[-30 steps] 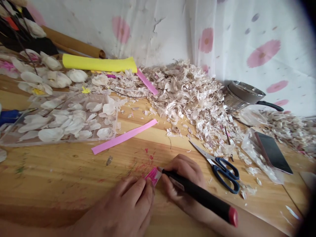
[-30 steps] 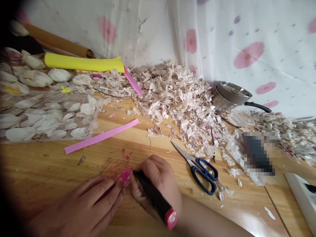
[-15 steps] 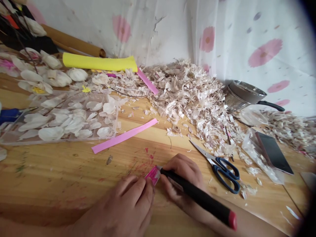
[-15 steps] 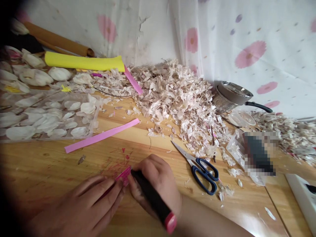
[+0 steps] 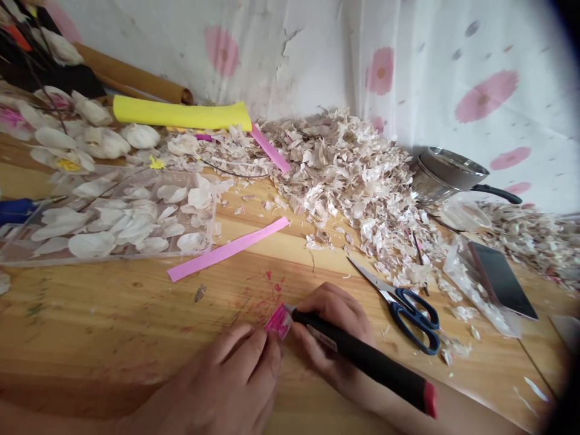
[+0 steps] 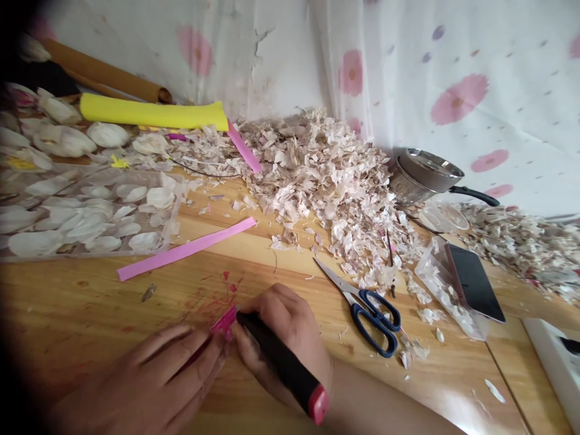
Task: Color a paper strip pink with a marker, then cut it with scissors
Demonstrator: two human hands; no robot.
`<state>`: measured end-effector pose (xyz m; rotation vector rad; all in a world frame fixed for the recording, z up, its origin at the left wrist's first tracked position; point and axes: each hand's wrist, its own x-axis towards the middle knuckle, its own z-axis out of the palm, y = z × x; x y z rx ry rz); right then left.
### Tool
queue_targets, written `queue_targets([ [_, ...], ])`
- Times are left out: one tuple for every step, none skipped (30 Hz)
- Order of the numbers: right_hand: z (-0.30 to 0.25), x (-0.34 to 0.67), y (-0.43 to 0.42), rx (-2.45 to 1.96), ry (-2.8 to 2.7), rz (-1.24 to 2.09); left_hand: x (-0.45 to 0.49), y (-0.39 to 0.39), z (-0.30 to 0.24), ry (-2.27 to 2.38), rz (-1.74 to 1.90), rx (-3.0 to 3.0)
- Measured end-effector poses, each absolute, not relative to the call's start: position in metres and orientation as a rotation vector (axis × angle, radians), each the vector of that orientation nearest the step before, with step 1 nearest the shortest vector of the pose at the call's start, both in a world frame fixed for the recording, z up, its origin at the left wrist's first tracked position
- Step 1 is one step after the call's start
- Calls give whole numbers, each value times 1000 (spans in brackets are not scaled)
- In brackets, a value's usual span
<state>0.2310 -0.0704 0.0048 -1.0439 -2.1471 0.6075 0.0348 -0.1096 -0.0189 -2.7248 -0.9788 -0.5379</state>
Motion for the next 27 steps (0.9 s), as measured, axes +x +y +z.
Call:
queue_targets([
  [6,231,-71,-1024,-2157,622,34,-110,-20,-946,-549,-2723],
  [7,231,-71,-1008,-2175,643,33,-112,-22,-913,-570,-2715],
  [7,230,-72,-1011,-2186,649,32,-113,-24,-893,-585,-2710],
  [8,230,-72,-1030,-2185,634,31,-114,-27,-888,-593,-2706],
  [9,229,-72,-1063,-2167,613,30,-116,-28,-890,-597,-2707],
  [9,229,-72,-1098,-2140,595,30,-117,-30,-911,-599,-2709],
  [9,229,-72,-1097,-2125,595,30,-118,-31,-935,-603,-2713],
  [8,228,-72,-1065,-2128,614,30,-119,-31,-949,-605,-2717],
  [8,228,-72,-1016,-2143,653,30,-119,-31,-950,-606,-2719],
  [7,228,-72,-983,-2155,691,30,-119,-30,-938,-604,-2722],
  [7,227,-73,-976,-2156,706,29,-119,-30,-927,-599,-2728],
  [7,227,-73,-997,-2151,702,29,-120,-31,-923,-588,-2738],
  [7,226,-73,-1034,-2134,686,28,-120,-32,-923,-582,-2747],
  [7,226,-74,-1057,-2119,671,27,-121,-33,-930,-571,-2759],
  [7,226,-74,-1045,-2121,667,26,-123,-36,-944,-569,-2767],
  [7,226,-74,-1018,-2132,682,25,-124,-39,-962,-565,-2775],
  [7,225,-74,-995,-2139,705,23,-126,-42,-981,-559,-2782],
  [7,225,-74,-992,-2136,721,22,-129,-46,-1002,-556,-2787],
  [7,225,-74,-1011,-2126,728,21,-130,-48,-1029,-552,-2794],
  [7,225,-74,-1037,-2110,731,20,-132,-50,-1056,-550,-2798],
  [7,225,-73,-1052,-2096,733,20,-133,-50,-1078,-554,-2799],
  [7,225,-73,-1040,-2094,742,21,-133,-49,-1093,-553,-2799],
  [7,225,-73,-1014,-2103,757,22,-133,-47,-1102,-557,-2795],
  [7,225,-73,-999,-2110,771,24,-132,-45,-1103,-559,-2791],
  [7,225,-73,-1007,-2112,771,25,-132,-42,-1098,-553,-2788],
  [7,225,-73,-1034,-2113,754,27,-131,-39,-1088,-539,-2786],
  [7,226,-73,-1071,-2113,730,29,-130,-37,-1079,-526,-2785],
])
